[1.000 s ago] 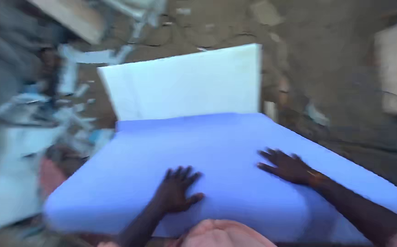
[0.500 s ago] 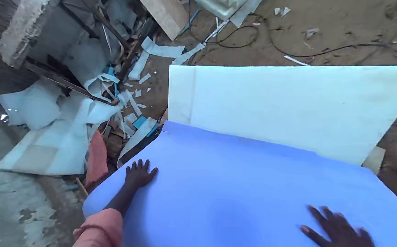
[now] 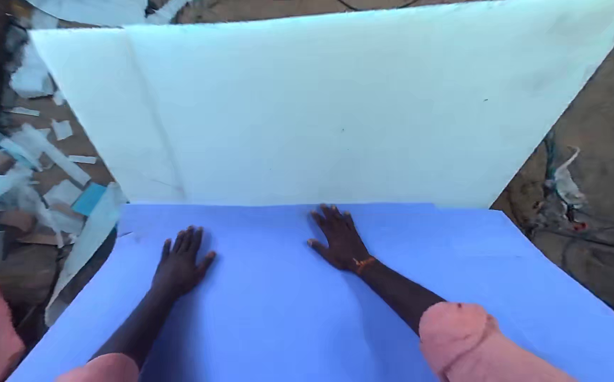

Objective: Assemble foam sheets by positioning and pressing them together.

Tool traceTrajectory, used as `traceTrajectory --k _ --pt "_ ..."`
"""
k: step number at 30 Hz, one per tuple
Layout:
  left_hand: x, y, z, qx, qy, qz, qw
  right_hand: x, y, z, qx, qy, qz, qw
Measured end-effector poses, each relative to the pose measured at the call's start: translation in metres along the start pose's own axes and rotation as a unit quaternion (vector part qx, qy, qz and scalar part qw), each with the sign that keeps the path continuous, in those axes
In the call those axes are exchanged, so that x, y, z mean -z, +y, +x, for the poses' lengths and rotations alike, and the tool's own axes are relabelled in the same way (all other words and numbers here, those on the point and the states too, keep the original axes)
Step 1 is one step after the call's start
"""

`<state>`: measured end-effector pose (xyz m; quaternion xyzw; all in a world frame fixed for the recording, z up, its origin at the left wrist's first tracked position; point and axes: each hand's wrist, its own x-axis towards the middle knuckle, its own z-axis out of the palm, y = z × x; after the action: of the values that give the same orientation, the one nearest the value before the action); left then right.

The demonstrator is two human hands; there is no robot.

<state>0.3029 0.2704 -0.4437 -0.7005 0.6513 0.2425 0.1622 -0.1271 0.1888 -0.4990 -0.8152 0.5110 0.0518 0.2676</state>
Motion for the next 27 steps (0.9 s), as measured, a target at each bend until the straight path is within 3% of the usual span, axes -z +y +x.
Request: traceTrajectory --k 4,7,15,19,23,25,27 --pt "-0.025 0.147 0.085 -0.165 0.079 -0.055 0.982 -0.002 0.023 0.039 -0.017 0.074 -0.001 0.997" --pt "-0.044 0.219 0.115 -0.156 0.126 -0.108 0.974 -0.004 0.031 0.047 0.007 0.054 0.003 0.999" --pt "-0.046 0.222 0.116 -0.198 0.007 -0.055 0.979 -0.017 0.018 0.040 0.005 0.006 0.027 1.000" --pt "-0.041 0.225 0.123 -0.180 -0.099 -0.041 0.978 -0.007 0.014 0.051 -0.017 -0.129 0.010 0.991" --pt "-0.031 0.240 0.129 -0.145 -0.191 0.024 0.971 -0.010 0.009 0.077 -0.087 -0.304 -0.019 0.948" --pt "-0.034 0.243 0.136 -0.147 -0.213 0.054 0.964 -0.010 0.017 0.075 -0.070 -0.306 0.009 0.949" --pt "-0.032 0.249 0.137 -0.142 -0.229 0.076 0.960 -0.009 0.029 0.060 -0.046 -0.234 0.067 0.969"
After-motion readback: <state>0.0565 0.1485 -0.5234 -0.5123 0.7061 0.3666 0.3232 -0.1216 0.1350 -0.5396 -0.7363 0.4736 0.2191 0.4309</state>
